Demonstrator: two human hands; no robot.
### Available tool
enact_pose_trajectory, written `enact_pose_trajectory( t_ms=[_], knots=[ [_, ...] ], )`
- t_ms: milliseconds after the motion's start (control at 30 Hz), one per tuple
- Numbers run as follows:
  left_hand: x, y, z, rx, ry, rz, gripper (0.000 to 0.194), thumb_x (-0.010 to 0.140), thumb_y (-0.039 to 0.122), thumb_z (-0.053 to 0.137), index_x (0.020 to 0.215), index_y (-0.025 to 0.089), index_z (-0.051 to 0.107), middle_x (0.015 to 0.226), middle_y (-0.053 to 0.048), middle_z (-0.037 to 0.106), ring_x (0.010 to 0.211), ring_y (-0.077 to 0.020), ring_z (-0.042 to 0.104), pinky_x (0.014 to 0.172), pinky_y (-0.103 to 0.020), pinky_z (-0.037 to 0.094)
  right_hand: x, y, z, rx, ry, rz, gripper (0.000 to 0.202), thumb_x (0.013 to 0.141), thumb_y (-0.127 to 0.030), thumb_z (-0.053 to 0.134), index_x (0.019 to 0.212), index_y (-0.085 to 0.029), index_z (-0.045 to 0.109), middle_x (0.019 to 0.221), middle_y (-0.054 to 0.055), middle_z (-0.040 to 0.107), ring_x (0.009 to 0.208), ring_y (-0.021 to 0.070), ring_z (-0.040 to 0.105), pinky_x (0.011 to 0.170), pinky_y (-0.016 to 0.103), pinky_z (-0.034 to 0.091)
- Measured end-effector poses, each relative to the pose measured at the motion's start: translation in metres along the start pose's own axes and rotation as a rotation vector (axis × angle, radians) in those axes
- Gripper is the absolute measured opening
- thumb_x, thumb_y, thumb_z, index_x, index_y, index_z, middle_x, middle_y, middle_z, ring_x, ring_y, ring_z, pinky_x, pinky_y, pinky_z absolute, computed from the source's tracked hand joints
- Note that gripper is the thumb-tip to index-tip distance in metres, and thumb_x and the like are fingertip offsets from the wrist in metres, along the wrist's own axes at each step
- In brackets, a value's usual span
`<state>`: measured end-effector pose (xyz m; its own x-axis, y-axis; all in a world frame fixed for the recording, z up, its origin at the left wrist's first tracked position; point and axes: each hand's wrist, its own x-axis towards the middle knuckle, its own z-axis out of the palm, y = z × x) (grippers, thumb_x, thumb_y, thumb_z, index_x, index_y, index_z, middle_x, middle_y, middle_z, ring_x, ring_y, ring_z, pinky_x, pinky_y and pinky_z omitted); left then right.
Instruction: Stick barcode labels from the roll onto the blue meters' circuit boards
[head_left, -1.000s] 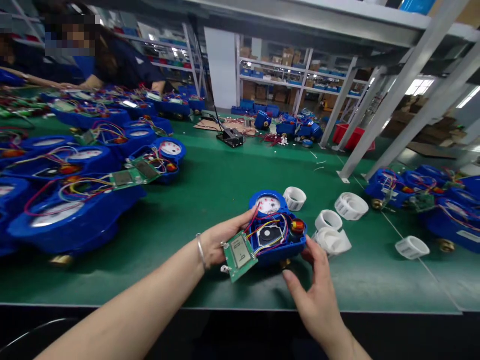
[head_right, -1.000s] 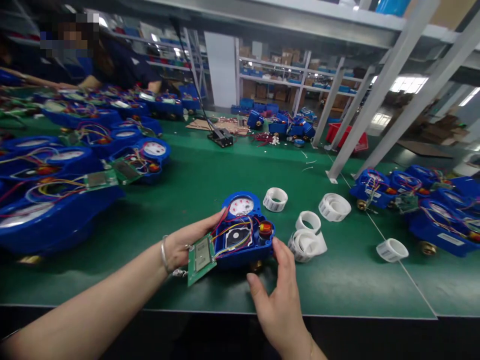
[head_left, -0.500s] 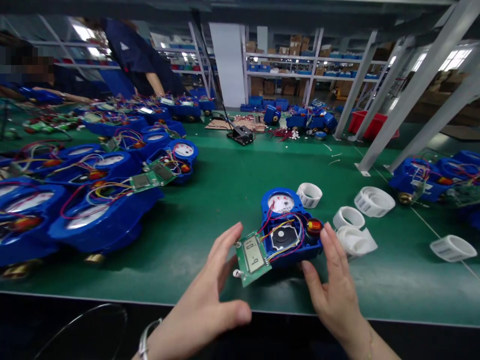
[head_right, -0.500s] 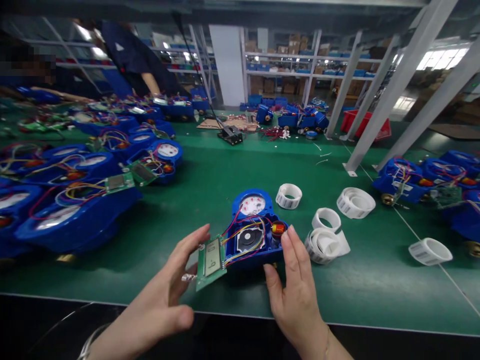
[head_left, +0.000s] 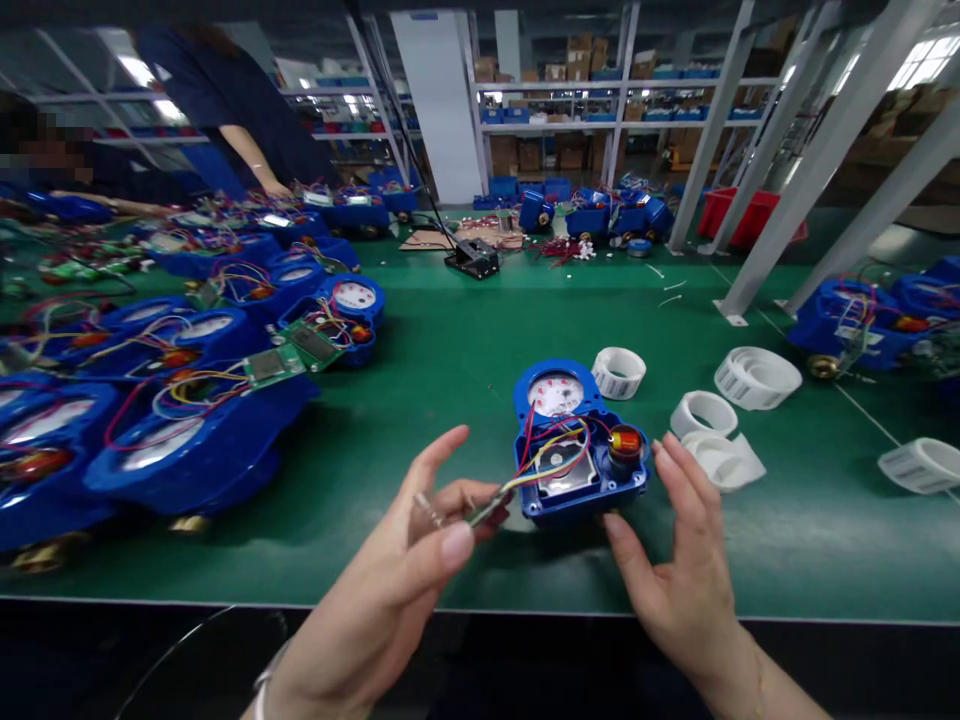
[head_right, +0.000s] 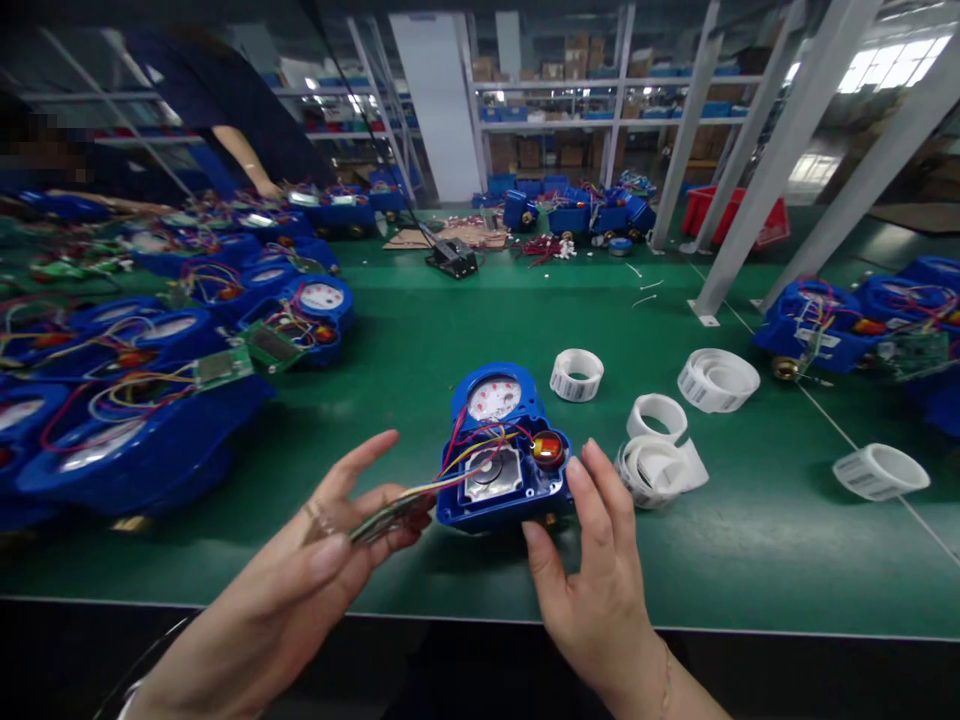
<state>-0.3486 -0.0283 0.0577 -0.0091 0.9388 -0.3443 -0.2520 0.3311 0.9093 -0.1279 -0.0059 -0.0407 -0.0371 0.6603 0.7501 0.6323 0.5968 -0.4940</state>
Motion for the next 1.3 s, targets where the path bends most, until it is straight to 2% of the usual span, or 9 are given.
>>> enact_pose_trajectory(
  t_ms=[100,200,433,633,867,1000,1100,1200,1300],
  knots=[
    [0.005,0.009,-0.001,-0.237,0.027,-0.18,0.081,0.066,0.047,0.083,0.135,0.021,0.051,0.1,-0.012,0.076,0.088,-0.0235,0.069,0.082,-0.033,0.052,0.005,-0.007,-0.005,-0.004,0.062,-0.017,0.064,0.09,-0.021,0.065,0.149,-0.015,0.039,0.145,0.02,0.046,0.136,0.0302,0.045,0.112,0.05,0.039],
    [0.01,0.015,0.001,-0.283,0.028,-0.212,0.068,0.065,0.048,0.084,0.121,0.015,0.063,0.092,-0.015,0.077,0.079,-0.0213,0.069,0.073,-0.029,0.053,0.013,-0.016,-0.009,0.031,0.069,-0.062,0.049,0.091,-0.019,0.063,0.138,-0.015,0.05,0.135,0.016,0.052,0.126,0.0276,0.051,0.107,0.046,0.041],
    [0.009,0.02,0.018,-0.23,0.092,-0.127,0.075,0.064,0.059,0.084,0.123,0.021,0.056,0.101,-0.011,0.073,0.084,-0.0204,0.066,0.076,-0.031,0.053,0.04,-0.038,-0.017,0.15,0.0,-0.187,0.032,0.092,-0.01,0.06,0.124,-0.01,0.058,0.121,0.013,0.06,0.116,0.0223,0.055,0.104,0.037,0.044],
    [0.013,0.027,0.013,0.195,0.049,0.124,0.093,0.069,0.073,0.072,0.141,0.032,0.031,0.088,0.001,0.064,0.084,-0.019,0.06,0.08,-0.033,0.048,0.08,-0.048,-0.023,0.2,-0.057,-0.375,0.031,0.093,-0.002,0.056,0.123,-0.005,0.063,0.114,0.014,0.066,0.108,0.0211,0.06,0.096,0.034,0.053],
    [0.014,0.047,0.015,0.87,0.0,0.379,0.111,0.066,0.052,0.081,0.152,0.035,0.014,0.093,-0.001,0.062,0.069,-0.0229,0.063,0.062,-0.033,0.048,0.092,-0.05,-0.029,0.15,-0.145,-0.426,0.02,0.092,-0.005,0.06,0.109,-0.006,0.072,0.094,0.011,0.075,0.086,0.0208,0.066,0.079,0.033,0.058],
    [0.013,0.049,0.022,0.704,-0.057,0.507,0.098,0.071,0.044,0.08,0.15,0.039,0.023,0.1,-0.002,0.066,0.082,-0.0248,0.069,0.072,-0.034,0.056,0.08,-0.049,-0.033,0.188,0.039,-0.198,0.012,0.089,-0.006,0.065,0.095,-0.011,0.074,0.083,0.007,0.077,0.075,0.0162,0.072,0.072,0.025,0.06],
    [0.022,0.041,0.032,0.458,-0.035,0.557,0.06,0.082,0.042,0.073,0.135,0.039,0.045,0.094,0.0,0.071,0.088,-0.022,0.07,0.074,-0.028,0.058,0.067,-0.046,-0.027,0.443,0.124,0.235,0.006,0.088,-0.014,0.068,0.088,-0.016,0.074,0.073,0.002,0.077,0.062,0.0145,0.074,0.061,0.021,0.061],
    [0.038,0.029,0.045,0.458,0.042,0.619,0.028,0.084,0.045,0.07,0.11,0.034,0.066,0.097,0.0,0.074,0.088,-0.0207,0.068,0.079,-0.027,0.056,0.058,-0.044,-0.015,0.889,0.22,0.711,0.013,0.086,-0.028,0.074,0.081,-0.016,0.069,0.064,0.001,0.076,0.055,0.0169,0.074,0.055,0.026,0.063],
    [0.056,0.018,0.053,0.579,0.109,0.754,0.02,0.086,0.047,0.067,0.101,0.035,0.073,0.103,0.002,0.073,0.094,-0.0218,0.066,0.091,-0.031,0.051,0.052,-0.046,-0.004,1.091,0.336,0.931,0.027,0.076,-0.035,0.083,0.075,-0.017,0.063,0.062,0.001,0.076,0.056,0.0189,0.075,0.057,0.029,0.065]
  ],
)
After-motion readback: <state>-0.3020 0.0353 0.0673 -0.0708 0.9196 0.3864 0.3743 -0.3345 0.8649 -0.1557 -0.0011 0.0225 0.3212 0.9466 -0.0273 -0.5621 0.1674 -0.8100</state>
